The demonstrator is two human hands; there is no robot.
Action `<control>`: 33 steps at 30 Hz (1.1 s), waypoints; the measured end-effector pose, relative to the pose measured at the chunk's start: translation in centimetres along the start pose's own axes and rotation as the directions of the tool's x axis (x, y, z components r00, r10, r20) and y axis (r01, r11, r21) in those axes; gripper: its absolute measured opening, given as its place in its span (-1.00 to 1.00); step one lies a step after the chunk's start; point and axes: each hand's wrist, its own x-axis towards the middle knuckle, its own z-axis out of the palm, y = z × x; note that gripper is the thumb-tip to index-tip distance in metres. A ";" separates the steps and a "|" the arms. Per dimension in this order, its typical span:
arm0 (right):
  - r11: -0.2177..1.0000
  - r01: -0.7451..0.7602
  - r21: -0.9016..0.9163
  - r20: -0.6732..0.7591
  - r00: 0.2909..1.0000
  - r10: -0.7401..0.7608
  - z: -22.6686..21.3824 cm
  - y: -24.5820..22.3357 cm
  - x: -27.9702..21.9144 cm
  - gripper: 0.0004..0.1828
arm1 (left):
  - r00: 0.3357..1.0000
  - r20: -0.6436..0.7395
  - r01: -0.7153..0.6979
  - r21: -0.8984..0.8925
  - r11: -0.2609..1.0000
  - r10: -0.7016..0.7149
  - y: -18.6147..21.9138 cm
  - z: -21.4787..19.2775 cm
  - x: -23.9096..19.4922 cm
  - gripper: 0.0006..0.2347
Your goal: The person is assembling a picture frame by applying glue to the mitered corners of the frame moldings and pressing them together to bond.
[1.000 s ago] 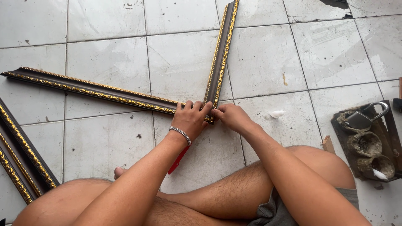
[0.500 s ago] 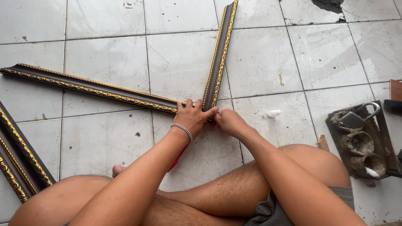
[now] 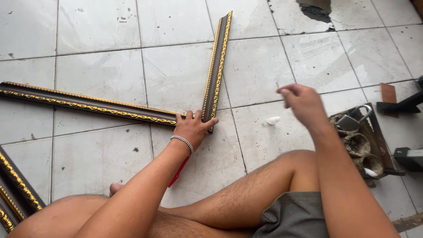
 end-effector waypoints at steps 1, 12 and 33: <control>1.000 -0.005 -0.001 -0.011 1.000 0.005 -0.1 3.0 1.1 -0.73 | 1.000 -0.006 -0.011 0.001 1.000 0.011 -0.1 0.1 -0.1 -0.61; 0.940 -0.331 0.084 0.441 0.858 0.263 -0.1 4.3 0.3 -0.26 | 0.996 0.072 0.051 -0.001 0.999 -0.051 0.1 -0.8 -0.1 -0.60; 0.991 -0.132 0.004 0.431 0.895 0.118 2.5 2.9 0.8 -0.63 | 0.995 0.075 0.065 -0.020 0.998 -0.063 0.5 -1.5 -0.3 -0.63</control>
